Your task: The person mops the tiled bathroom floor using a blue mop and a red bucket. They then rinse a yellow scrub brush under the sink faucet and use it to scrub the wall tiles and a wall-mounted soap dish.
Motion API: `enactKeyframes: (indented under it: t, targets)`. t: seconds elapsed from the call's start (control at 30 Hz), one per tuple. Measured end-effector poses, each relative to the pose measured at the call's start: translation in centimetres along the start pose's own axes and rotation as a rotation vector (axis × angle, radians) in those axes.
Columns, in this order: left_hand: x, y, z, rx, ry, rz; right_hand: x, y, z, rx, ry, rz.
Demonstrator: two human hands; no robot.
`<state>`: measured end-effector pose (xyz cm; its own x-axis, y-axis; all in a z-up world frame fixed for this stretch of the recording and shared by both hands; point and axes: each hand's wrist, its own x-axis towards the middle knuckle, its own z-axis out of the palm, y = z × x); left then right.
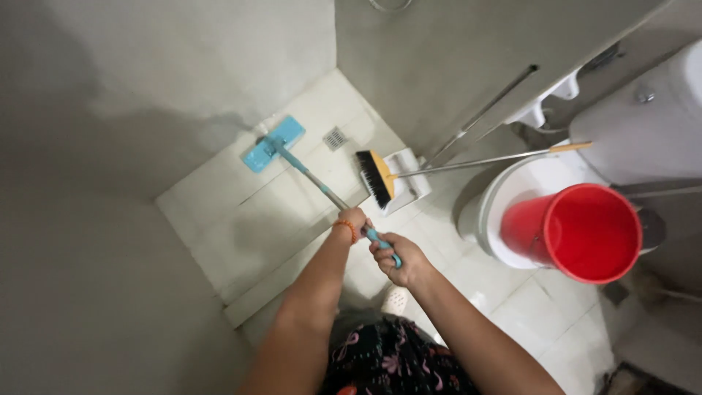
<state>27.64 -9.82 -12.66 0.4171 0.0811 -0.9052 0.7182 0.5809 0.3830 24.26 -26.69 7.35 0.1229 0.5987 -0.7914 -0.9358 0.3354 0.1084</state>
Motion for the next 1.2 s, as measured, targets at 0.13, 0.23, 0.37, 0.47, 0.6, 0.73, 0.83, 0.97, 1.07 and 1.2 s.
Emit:
enactKeyframes:
  t: [0.13, 0.23, 0.37, 0.47, 0.6, 0.73, 0.83, 0.97, 1.07, 1.2]
  targets:
    - [-1.1, -3.5, 4.6, -0.095, 0.095, -0.030, -3.6, -0.7, -3.2, -0.049, 0.029, -0.041]
    - [0.8, -5.9, 6.2, -0.197, 0.074, -0.048, -5.2, -0.5, -5.1, -0.080, 0.043, -0.047]
    - [-3.4, -6.2, 7.3, 0.023, 0.012, -0.017, -6.5, -0.1, -6.1, -0.089, 0.063, -0.072]
    - [-4.0, -5.8, 7.7, -0.056, 0.042, 0.115, -6.5, -0.6, -4.9, -0.113, 0.050, -0.065]
    - [-11.7, -3.4, 9.1, -0.519, 0.149, 0.093, -3.7, -1.3, -3.9, -0.135, 0.019, -0.087]
    - [-9.7, -2.3, 6.3, -0.335, 0.002, 0.210, -1.9, -1.3, -1.0, -0.116, 0.027, -0.103]
    - [-8.9, -0.4, 4.7, -0.309, -0.011, 0.280, 0.4, -1.2, 0.7, -0.111, 0.063, -0.109]
    - [-8.8, 3.8, 4.4, -0.290, -0.001, 0.258, 3.3, -2.7, 2.7, -0.112, 0.074, -0.119]
    - [-8.2, 6.1, 3.5, -0.232, 0.043, 0.191, 4.8, -3.3, 4.6, -0.127, 0.109, -0.121]
    - [-5.5, 9.1, 3.0, -0.211, 0.056, 0.238, 5.9, -4.5, 7.7, -0.162, 0.127, -0.144]
